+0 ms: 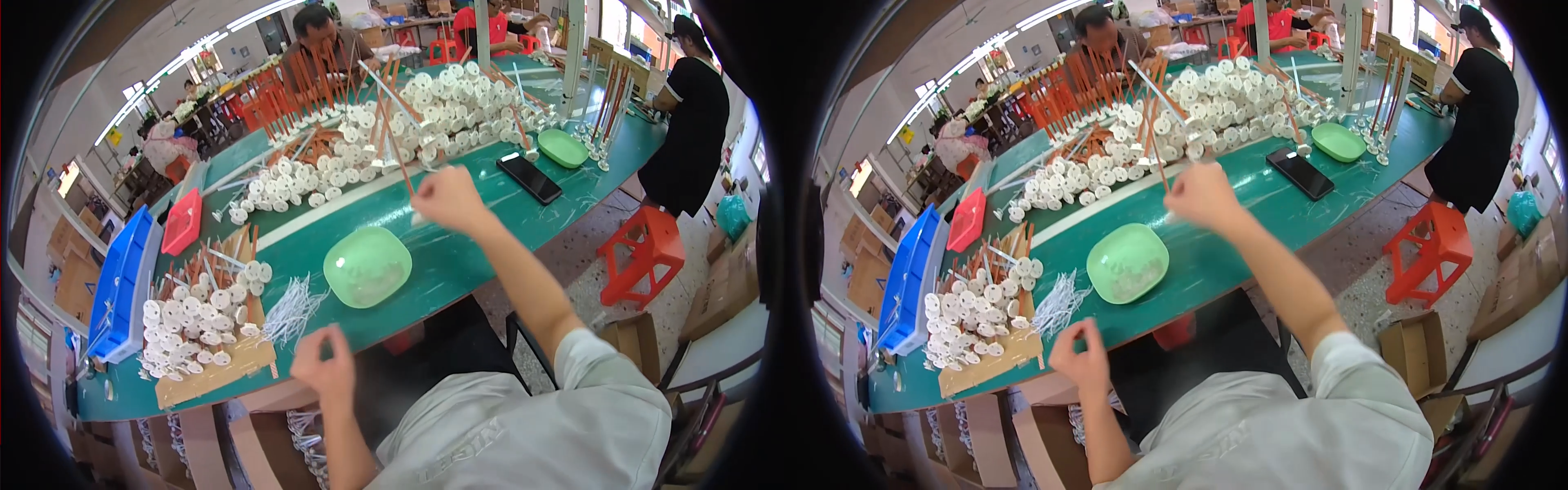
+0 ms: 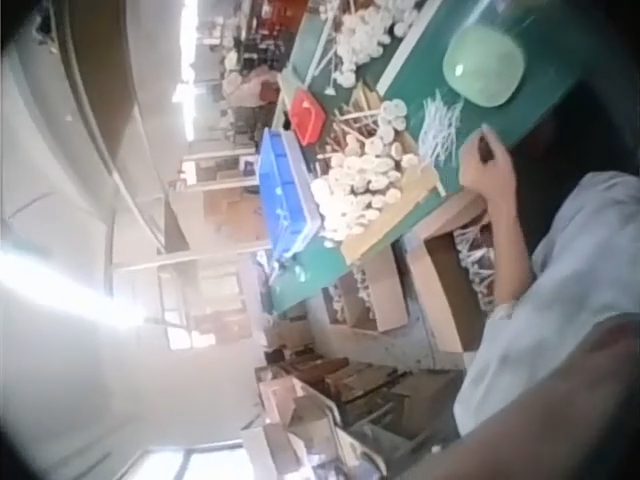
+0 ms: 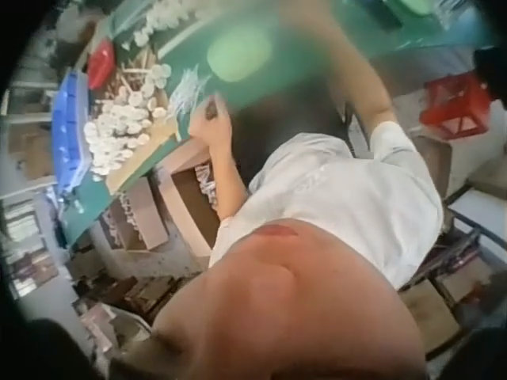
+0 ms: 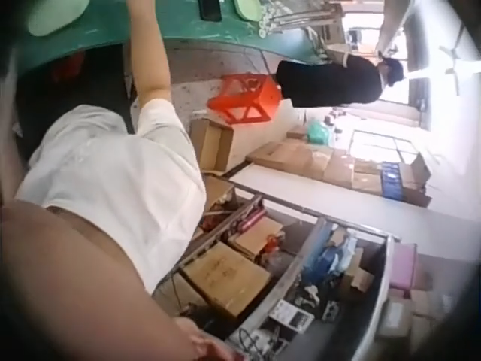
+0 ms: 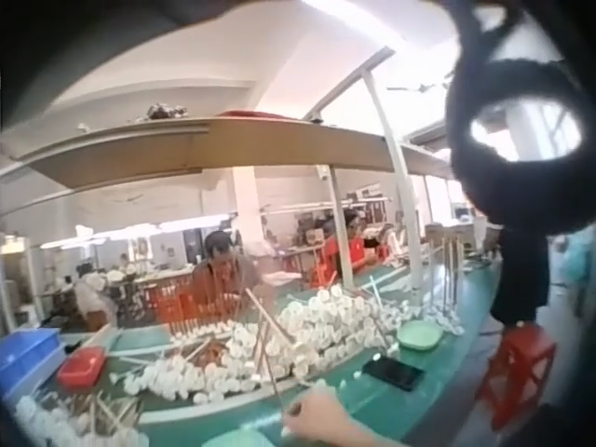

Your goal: Assembling fiber optic toy lamps by inserting fiber strands into a plastic base and attaching them to an LED strip.

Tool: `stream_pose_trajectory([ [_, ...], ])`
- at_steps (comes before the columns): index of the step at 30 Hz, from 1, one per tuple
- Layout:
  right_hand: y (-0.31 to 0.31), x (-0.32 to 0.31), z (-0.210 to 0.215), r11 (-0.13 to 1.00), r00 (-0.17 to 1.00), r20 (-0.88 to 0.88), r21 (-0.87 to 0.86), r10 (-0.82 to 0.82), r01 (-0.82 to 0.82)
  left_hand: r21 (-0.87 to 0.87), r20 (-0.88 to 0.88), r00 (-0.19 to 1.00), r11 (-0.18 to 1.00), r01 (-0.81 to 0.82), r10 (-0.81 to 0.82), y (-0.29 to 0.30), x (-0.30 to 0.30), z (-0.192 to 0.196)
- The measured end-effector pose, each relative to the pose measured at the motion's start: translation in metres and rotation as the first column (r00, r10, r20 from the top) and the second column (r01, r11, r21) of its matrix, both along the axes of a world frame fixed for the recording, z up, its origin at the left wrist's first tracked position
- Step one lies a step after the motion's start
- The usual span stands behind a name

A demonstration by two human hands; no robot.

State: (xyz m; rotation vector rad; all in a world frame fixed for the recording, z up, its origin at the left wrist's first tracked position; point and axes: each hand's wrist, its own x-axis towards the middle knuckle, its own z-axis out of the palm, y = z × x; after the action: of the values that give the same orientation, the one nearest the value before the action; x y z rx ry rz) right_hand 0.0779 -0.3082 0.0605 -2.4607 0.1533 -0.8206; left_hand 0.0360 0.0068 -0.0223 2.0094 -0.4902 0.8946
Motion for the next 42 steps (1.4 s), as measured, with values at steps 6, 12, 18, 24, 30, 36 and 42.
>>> stream_pose_trajectory([
  [6, 0.101, -0.114, -0.041, 0.901, 0.969, 0.244, 0.413, 0.033, -0.134, 0.080, -0.112, 0.924, 0.923, 0.376, -0.366, -0.068, -0.057, 0.031],
  [12, 0.112, -0.139, -0.055, 0.892, 0.963, 0.255, 0.411, 0.084, -0.186, 0.055, -0.200, 0.901, 0.914, 0.403, -0.385, -0.058, -0.065, 0.018],
  [18, 0.113, -0.146, -0.054, 0.880, 0.934, 0.284, 0.358, 0.216, -0.312, -0.293, -0.350, 0.738, 0.816, 0.498, -0.577, -0.046, -0.066, 0.000],
  [24, 0.109, -0.145, -0.069, 0.801, 0.728, 0.468, 0.069, 0.501, -0.595, -0.671, -0.275, 0.442, 0.500, 0.547, -0.854, -0.027, -0.060, -0.021],
  [30, 0.117, -0.143, -0.070, 0.817, 0.669, 0.536, -0.070, 0.515, -0.572, -0.923, -0.032, 0.222, 0.114, 0.367, -0.975, -0.031, -0.073, -0.028],
  [36, 0.133, -0.141, -0.073, 0.859, 0.683, 0.586, -0.046, 0.437, -0.510, -0.977, 0.103, 0.170, -0.068, 0.201, -0.980, -0.038, -0.081, -0.030],
  [42, 0.121, -0.138, -0.067, 0.793, 0.671, 0.540, 0.010, 0.508, -0.609, -0.976, 0.172, 0.064, -0.162, 0.142, -0.983, -0.029, -0.075, -0.029],
])
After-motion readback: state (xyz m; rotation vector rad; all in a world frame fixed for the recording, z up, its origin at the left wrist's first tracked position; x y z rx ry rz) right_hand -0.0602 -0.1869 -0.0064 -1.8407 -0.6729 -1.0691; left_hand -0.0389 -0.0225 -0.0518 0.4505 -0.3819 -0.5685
